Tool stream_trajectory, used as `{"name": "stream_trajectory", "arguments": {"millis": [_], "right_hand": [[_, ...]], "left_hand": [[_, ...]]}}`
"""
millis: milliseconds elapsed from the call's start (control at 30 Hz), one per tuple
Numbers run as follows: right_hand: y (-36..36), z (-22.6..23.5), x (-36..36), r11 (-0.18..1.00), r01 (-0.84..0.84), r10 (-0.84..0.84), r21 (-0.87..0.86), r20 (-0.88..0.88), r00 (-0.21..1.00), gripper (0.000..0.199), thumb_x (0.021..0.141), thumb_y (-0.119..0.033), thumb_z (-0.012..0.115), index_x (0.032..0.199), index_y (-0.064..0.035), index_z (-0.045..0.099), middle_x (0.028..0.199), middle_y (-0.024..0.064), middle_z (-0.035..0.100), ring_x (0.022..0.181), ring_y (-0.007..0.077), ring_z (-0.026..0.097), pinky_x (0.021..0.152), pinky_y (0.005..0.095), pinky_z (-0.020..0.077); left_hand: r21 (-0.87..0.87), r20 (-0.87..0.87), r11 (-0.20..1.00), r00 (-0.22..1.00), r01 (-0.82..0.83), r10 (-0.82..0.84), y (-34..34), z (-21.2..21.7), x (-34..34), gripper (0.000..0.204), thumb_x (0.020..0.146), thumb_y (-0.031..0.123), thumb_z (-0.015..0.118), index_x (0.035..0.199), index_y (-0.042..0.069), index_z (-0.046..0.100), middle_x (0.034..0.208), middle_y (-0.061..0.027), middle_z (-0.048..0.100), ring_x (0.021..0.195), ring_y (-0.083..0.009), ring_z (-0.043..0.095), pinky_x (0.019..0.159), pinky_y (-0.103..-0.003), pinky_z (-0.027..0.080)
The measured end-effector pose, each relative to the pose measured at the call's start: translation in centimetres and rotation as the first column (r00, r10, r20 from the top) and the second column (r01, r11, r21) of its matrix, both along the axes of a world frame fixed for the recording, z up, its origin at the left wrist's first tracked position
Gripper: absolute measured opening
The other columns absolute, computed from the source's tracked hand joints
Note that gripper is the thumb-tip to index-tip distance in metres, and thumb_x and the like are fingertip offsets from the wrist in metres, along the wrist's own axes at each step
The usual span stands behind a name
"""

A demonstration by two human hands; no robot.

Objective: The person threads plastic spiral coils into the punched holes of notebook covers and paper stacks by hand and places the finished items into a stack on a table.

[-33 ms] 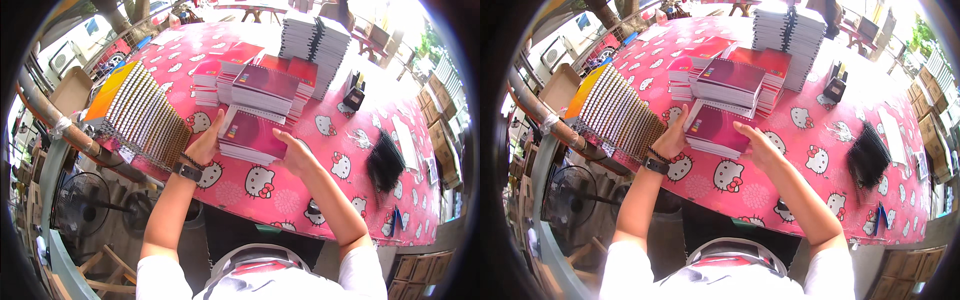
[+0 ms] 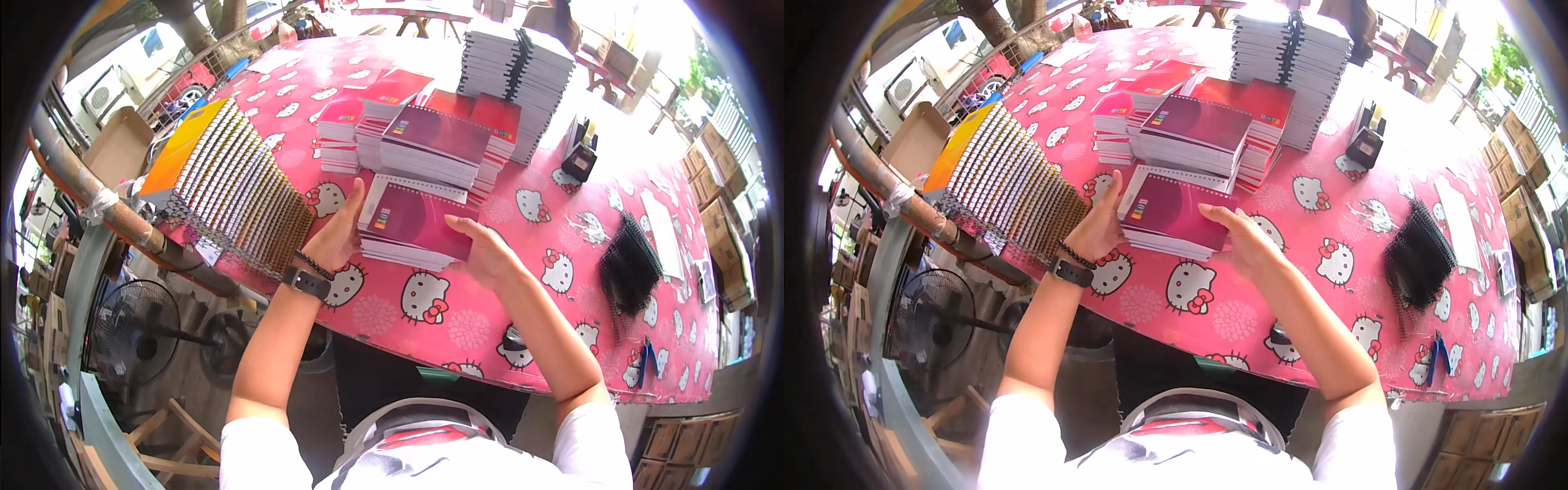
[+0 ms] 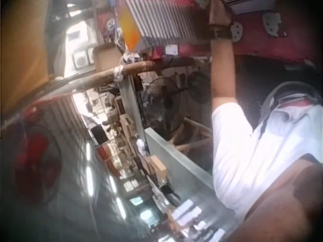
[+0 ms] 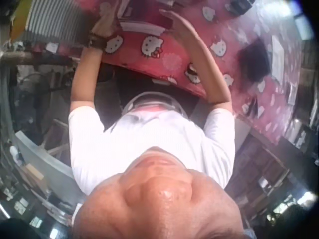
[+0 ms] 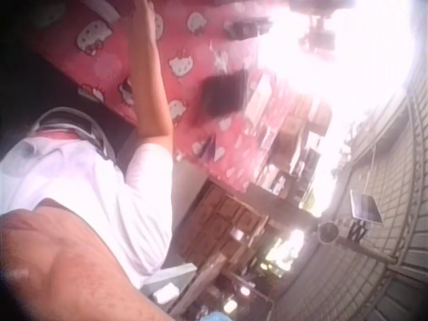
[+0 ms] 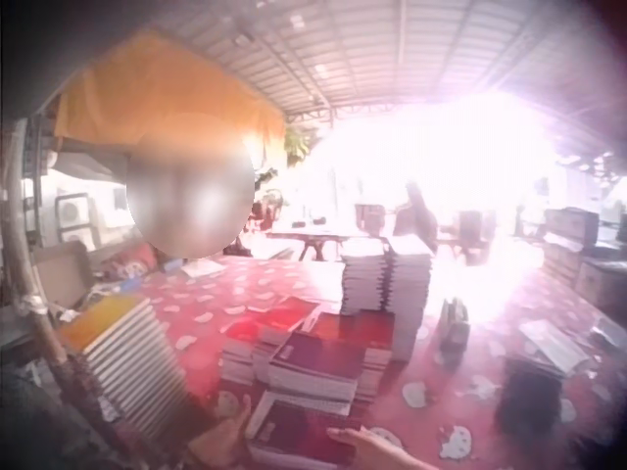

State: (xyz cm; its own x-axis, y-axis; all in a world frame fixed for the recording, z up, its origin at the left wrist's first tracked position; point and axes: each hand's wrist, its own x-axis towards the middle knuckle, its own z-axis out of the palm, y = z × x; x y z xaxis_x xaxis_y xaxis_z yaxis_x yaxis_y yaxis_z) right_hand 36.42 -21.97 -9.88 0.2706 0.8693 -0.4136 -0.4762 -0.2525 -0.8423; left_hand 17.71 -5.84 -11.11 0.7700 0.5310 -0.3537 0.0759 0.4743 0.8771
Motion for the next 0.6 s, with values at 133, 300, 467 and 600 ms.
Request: {"name": "stream_trajectory", "arguments": {"millis": [133,300,467,600], "right_hand": [[-0.4,-0.7,1.7,0.998,-0.068,0.068,-0.004,-0.016,0.998,0.036,0.080,-0.033,0.066,0.110,-0.0122,0.062,0.117,0.0024,0.059,0.111,0.0197,0.053,0.099,0.0476,0.0351],[-0.1,-0.7,2.1,0.998,-0.070,0.070,-0.005,-0.010,0.997,0.034,0.082,-0.030,0.065,0.111,-0.0115,0.061,0.114,0.0054,0.062,0.109,0.0232,0.056,0.094,0.0491,0.0421],[-0.5,-2.5,3.6,1.000,-0.007,0.009,0.014,-0.095,0.995,0.033,0.085,-0.028,0.061,0.112,-0.0100,0.059,0.113,0.0084,0.062,0.108,0.0273,0.057,0.094,0.0504,0.0454],[-0.6,-2.8,3.7,0.995,-0.074,0.085,0.072,-0.167,0.982,0.035,0.085,-0.028,0.061,0.114,-0.0092,0.057,0.115,0.0096,0.061,0.108,0.0279,0.058,0.096,0.0508,0.0441]], "left_hand": [[-0.181,-0.047,0.982,0.998,-0.047,0.039,0.9,-1.6,-1.3,0.086,0.088,0.067,0.044,0.133,-0.005,0.037,0.124,-0.0173,0.052,0.104,-0.0279,0.054,0.093,-0.039,0.042],[-0.187,-0.172,0.963,0.972,-0.192,0.160,1.7,-2.6,-1.0,0.080,0.086,0.064,0.050,0.119,-0.009,0.043,0.102,-0.0145,0.055,0.090,-0.0226,0.057,0.075,-0.032,0.049],[-0.197,-0.207,0.974,0.976,-0.111,0.069,1.6,-2.9,0.1,0.066,0.086,0.065,0.049,0.105,0.002,0.055,0.087,-0.0011,0.058,0.080,-0.0123,0.053,0.065,-0.024,0.039],[-0.089,-0.158,0.995,0.986,0.041,-0.055,1.6,-3.2,-0.4,0.058,0.087,0.064,0.047,0.105,0.011,0.062,0.096,0.0010,0.062,0.083,-0.0102,0.053,0.071,-0.027,0.039]]}}
